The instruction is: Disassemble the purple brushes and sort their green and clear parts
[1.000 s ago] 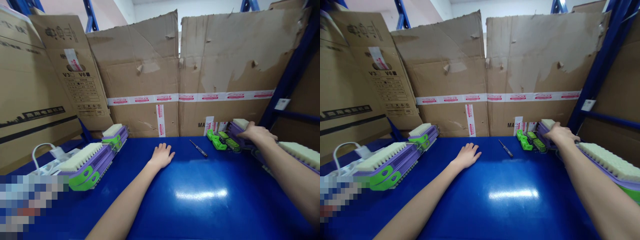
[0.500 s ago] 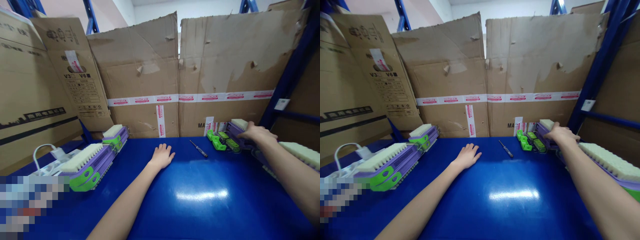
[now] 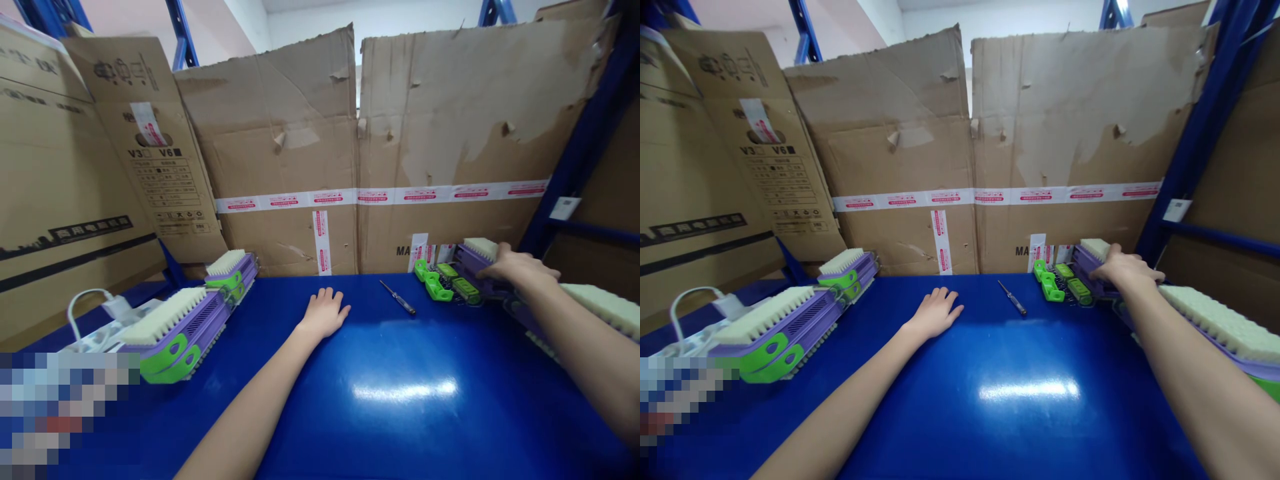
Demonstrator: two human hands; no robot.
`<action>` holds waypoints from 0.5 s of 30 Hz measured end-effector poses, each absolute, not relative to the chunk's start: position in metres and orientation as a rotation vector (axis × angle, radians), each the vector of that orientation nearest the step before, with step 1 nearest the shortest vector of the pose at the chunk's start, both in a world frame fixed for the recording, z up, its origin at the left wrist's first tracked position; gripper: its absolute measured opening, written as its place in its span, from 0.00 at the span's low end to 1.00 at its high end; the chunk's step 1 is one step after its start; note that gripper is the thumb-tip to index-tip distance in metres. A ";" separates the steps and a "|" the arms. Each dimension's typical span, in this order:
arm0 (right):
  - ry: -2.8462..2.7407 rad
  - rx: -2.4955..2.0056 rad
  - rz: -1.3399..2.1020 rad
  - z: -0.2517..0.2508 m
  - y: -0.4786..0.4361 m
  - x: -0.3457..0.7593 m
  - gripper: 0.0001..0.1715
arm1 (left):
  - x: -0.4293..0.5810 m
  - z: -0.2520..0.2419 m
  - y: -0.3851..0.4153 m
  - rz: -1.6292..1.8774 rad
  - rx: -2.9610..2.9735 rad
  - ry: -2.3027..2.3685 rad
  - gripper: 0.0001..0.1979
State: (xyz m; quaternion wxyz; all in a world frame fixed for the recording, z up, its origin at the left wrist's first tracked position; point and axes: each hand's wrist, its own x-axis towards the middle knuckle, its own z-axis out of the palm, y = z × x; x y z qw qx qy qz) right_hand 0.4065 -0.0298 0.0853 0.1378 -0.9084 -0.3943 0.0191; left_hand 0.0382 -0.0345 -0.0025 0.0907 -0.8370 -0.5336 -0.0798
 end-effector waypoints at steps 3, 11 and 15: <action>-1.132 -2.617 0.083 0.085 -0.031 0.409 0.40 | 0.038 -0.002 -0.035 -0.245 -2.499 -1.589 0.22; -1.141 -2.525 -0.182 0.088 -0.032 0.400 0.44 | 0.038 -0.002 -0.035 -0.243 -2.494 -1.577 0.22; -1.177 -2.409 -0.385 0.104 -0.052 0.379 0.40 | 0.038 -0.001 -0.035 -0.233 -2.491 -1.582 0.22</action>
